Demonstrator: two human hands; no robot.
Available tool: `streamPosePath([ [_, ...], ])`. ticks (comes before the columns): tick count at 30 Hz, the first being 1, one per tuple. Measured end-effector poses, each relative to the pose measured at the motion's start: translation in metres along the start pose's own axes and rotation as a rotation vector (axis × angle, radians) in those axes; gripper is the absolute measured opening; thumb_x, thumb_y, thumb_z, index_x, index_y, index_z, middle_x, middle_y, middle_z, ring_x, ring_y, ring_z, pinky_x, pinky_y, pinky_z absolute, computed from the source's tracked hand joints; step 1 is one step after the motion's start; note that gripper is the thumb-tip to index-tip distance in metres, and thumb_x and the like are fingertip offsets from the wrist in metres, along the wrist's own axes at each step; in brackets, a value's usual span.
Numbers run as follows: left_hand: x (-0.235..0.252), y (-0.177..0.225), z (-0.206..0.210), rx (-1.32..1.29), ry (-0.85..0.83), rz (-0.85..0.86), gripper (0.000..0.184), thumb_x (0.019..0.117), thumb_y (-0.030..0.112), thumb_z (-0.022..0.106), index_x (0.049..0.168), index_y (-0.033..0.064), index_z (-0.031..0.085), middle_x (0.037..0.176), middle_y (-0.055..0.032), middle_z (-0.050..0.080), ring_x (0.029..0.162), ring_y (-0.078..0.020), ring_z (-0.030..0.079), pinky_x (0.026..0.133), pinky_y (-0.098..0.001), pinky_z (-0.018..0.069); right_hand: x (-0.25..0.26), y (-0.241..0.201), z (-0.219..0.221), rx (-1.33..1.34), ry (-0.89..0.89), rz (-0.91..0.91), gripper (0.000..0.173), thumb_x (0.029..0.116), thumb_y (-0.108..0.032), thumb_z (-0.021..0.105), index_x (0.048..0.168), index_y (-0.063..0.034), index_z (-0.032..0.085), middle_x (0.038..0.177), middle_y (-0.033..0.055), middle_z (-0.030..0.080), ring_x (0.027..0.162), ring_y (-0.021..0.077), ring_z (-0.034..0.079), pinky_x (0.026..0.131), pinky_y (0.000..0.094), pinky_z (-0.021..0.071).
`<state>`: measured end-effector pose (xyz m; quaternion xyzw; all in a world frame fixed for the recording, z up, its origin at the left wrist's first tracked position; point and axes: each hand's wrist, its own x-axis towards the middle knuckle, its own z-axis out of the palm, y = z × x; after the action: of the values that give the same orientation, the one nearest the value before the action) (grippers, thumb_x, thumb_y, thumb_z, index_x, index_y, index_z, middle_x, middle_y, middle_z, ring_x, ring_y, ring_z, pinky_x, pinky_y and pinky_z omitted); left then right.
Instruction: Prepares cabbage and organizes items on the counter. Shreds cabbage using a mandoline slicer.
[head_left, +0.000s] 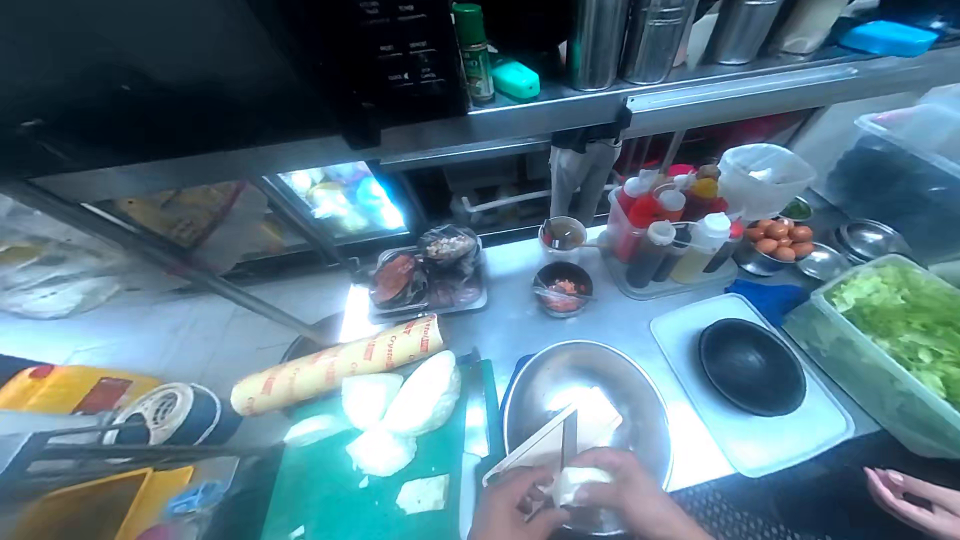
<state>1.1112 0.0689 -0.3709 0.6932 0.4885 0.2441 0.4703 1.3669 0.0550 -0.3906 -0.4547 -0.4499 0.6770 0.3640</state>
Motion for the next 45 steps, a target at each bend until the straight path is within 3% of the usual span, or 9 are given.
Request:
streamPosePath([
  [2, -0.009, -0.004, -0.006, 0.066, 0.125, 0.017, 0.052, 0.0816, 0.04, 0.087, 0.126, 0.0169, 0.072, 0.118, 0.0008, 0.072, 0.099, -0.0105, 0.07, 0.081, -0.0343, 0.0634, 0.004, -0.002, -0.012, -0.015, -0.006, 0.015, 0.032, 0.0894, -0.014, 0.08, 0.121, -0.0158, 0.075, 0.109, 0.0092, 0.075, 0.08, 0.0249, 0.073, 0.07, 0.0449, 0.0644],
  [5, -0.025, -0.029, -0.022, 0.328, 0.296, 0.006, 0.07, 0.0778, 0.05, 0.086, 0.136, 0.0182, 0.066, 0.136, -0.002, 0.065, 0.126, -0.0203, 0.059, 0.103, -0.0447, 0.0524, 0.013, -0.006, -0.032, -0.11, 0.087, 0.064, 0.032, 0.0882, -0.018, 0.082, 0.119, -0.0194, 0.076, 0.107, 0.0062, 0.076, 0.076, 0.0237, 0.073, 0.066, 0.0438, 0.0647],
  [7, -0.036, -0.041, -0.027, 0.419, 0.268, -0.101, 0.096, 0.0713, 0.057, 0.088, 0.148, 0.0107, 0.053, 0.147, -0.0125, 0.056, 0.135, -0.0327, 0.051, 0.111, -0.0546, 0.0441, 0.021, -0.004, -0.047, -0.295, 0.167, 0.09, 0.03, 0.0864, -0.025, 0.083, 0.116, -0.0243, 0.077, 0.105, -0.001, 0.077, 0.077, 0.0168, 0.073, 0.068, 0.04, 0.0649],
  [11, -0.041, -0.058, -0.007, 0.307, 0.135, -0.227, 0.126, 0.0657, 0.045, 0.095, 0.16, -0.0004, 0.025, 0.159, -0.0258, 0.037, 0.144, -0.0385, 0.043, 0.116, -0.0532, 0.0425, 0.035, 0.003, -0.067, -0.691, 0.196, 0.058, 0.032, 0.0877, -0.034, 0.08, 0.119, -0.0296, 0.075, 0.111, -0.0101, 0.076, 0.1, 0.0035, 0.071, 0.093, 0.0366, 0.0606],
  [19, -0.019, -0.023, 0.001, 0.213, 0.228, -0.059, 0.104, 0.0692, 0.042, 0.092, 0.151, 0.0025, 0.042, 0.141, -0.0189, 0.053, 0.119, -0.0228, 0.062, 0.096, -0.0403, 0.0583, 0.042, -0.007, -0.067, -1.055, 0.128, 0.003, 0.03, 0.0947, -0.032, 0.068, 0.124, -0.0292, 0.073, 0.12, -0.0054, 0.074, 0.112, 0.0118, 0.069, 0.101, 0.0429, 0.0557],
  [27, 0.052, 0.028, -0.007, 0.048, 0.166, 0.263, 0.108, 0.0739, 0.035, 0.089, 0.159, 0.0077, 0.029, 0.157, -0.0111, 0.042, 0.143, -0.02, 0.045, 0.116, -0.0398, 0.0469, 0.054, -0.033, -0.076, -1.081, 0.071, -0.116, 0.027, 0.0936, -0.032, 0.069, 0.12, -0.0329, 0.075, 0.113, -0.0057, 0.072, 0.107, 0.0102, 0.067, 0.097, 0.038, 0.0561],
  [32, 0.083, 0.029, 0.014, 0.014, 0.122, 0.382, 0.116, 0.0702, 0.034, 0.093, 0.158, 0.0058, 0.023, 0.158, -0.0179, 0.036, 0.148, -0.0257, 0.037, 0.12, -0.0425, 0.0405, 0.065, -0.046, -0.091, -1.059, 0.019, -0.068, 0.026, 0.0924, -0.03, 0.071, 0.118, -0.0301, 0.075, 0.115, -0.0072, 0.074, 0.108, 0.0097, 0.069, 0.099, 0.0413, 0.0565],
  [40, 0.094, 0.028, 0.015, 0.029, 0.124, 0.394, 0.111, 0.0694, 0.037, 0.093, 0.156, 0.0091, 0.028, 0.154, -0.0133, 0.042, 0.143, -0.0216, 0.043, 0.118, -0.0405, 0.0432, 0.061, -0.096, -0.074, -1.05, -0.001, -0.184, 0.02, 0.0922, -0.037, 0.073, 0.112, -0.0333, 0.074, 0.105, -0.0143, 0.074, 0.097, 0.0018, 0.069, 0.091, 0.0363, 0.0591],
  [45, 0.091, 0.026, 0.016, 0.043, 0.14, 0.388, 0.111, 0.0694, 0.038, 0.093, 0.155, 0.008, 0.029, 0.153, -0.0131, 0.043, 0.142, -0.0208, 0.045, 0.117, -0.0391, 0.0448, 0.075, -0.036, -0.098, -1.116, 0.013, -0.066, 0.022, 0.0895, -0.031, 0.073, 0.111, -0.0301, 0.076, 0.106, -0.0062, 0.076, 0.101, 0.0133, 0.071, 0.094, 0.0478, 0.0579],
])
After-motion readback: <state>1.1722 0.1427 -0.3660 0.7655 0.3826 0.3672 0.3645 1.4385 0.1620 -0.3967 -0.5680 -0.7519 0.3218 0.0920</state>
